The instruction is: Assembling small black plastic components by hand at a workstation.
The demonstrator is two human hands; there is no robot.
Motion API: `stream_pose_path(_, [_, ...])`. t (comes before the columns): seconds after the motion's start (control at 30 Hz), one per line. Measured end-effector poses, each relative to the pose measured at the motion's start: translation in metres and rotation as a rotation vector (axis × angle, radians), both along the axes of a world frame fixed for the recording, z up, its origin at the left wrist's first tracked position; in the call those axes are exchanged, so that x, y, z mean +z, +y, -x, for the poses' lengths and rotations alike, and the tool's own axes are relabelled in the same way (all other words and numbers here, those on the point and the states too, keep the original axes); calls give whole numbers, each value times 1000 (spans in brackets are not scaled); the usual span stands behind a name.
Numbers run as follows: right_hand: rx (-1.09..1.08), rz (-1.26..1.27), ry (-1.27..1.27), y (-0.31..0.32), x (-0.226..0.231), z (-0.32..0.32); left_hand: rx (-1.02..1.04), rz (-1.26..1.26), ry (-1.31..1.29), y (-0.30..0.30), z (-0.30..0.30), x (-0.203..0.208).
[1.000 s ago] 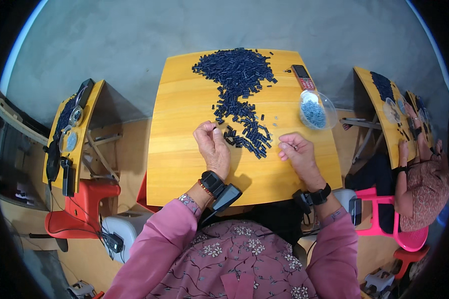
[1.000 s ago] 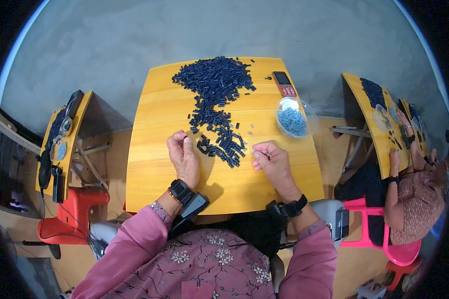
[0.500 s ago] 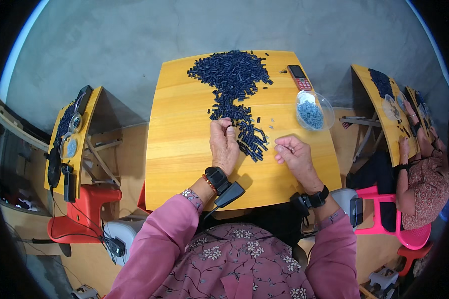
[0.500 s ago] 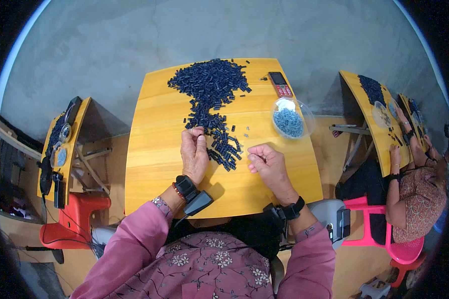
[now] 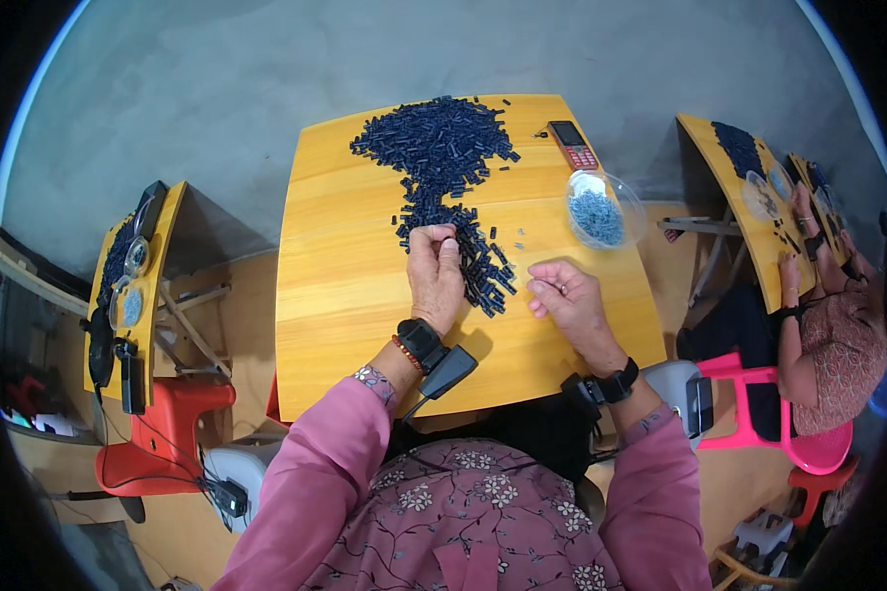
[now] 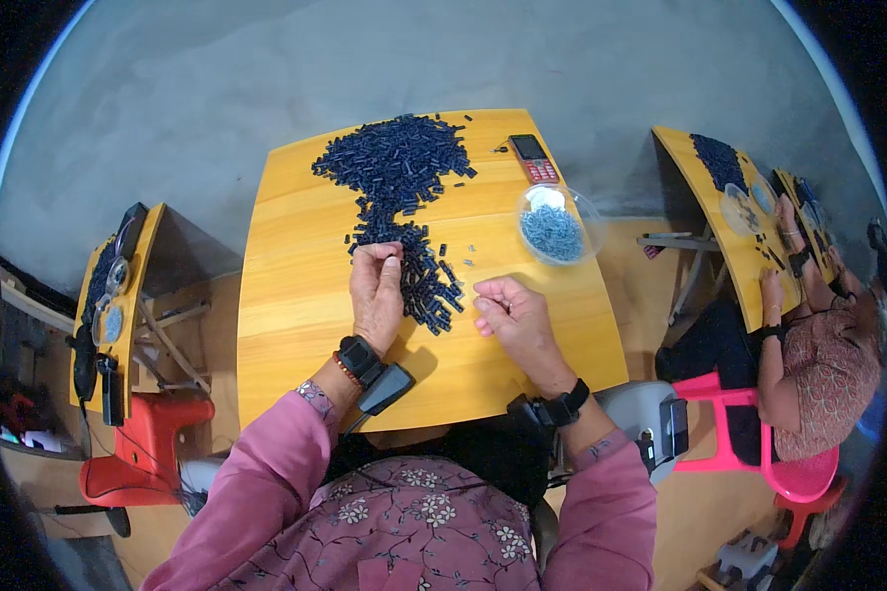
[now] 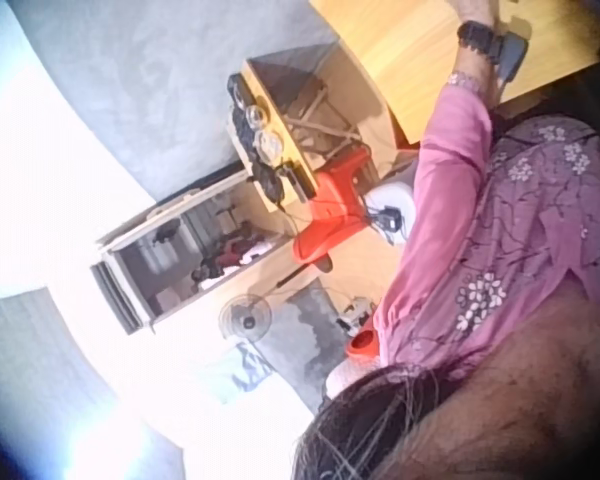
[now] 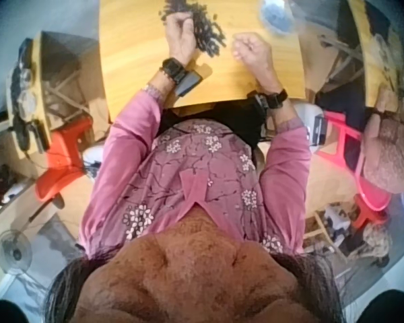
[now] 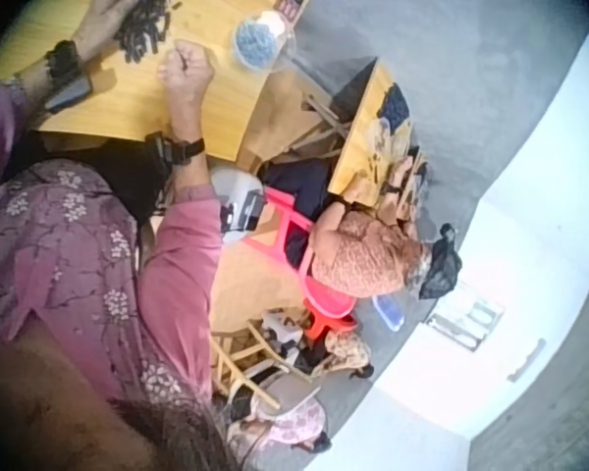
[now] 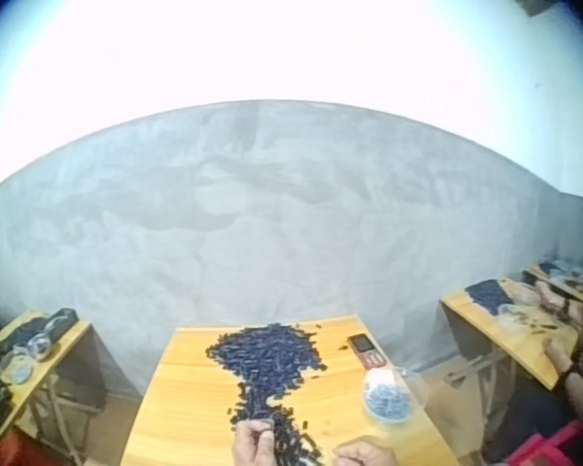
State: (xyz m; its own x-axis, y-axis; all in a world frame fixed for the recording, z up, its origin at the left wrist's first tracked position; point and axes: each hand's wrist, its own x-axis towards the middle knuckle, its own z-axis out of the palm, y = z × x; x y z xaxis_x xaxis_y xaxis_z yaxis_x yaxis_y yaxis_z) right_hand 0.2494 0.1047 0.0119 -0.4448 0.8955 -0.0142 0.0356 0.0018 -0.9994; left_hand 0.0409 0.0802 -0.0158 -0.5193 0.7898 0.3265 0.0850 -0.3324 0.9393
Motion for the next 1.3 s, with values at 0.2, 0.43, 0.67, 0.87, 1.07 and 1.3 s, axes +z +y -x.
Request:
stream_pose_path(0.2, [8, 0, 2, 0, 1, 2, -9, -92, -161, -16, 13, 9])
stream_pose_path(0.43, [44, -15, -6, 3, -2, -2, -27, 2, -227, -53, 40, 29])
stream_pose_path(0.67, [24, 62, 70, 2, 4, 3, -26, 2, -336, -65, 58, 12])
stream_pose_path(0.87, [26, 54, 54, 3, 16, 6, -133, 31, -295, -64, 59, 13])
stream_pose_path(1.07, [134, 51, 67, -13, 66, 47, -175, 39, -367, -68, 65, 15])
stream_pose_path(1.3, [177, 85, 90, -20, 63, 80, -298, -71, -657, -66, 72, 18])
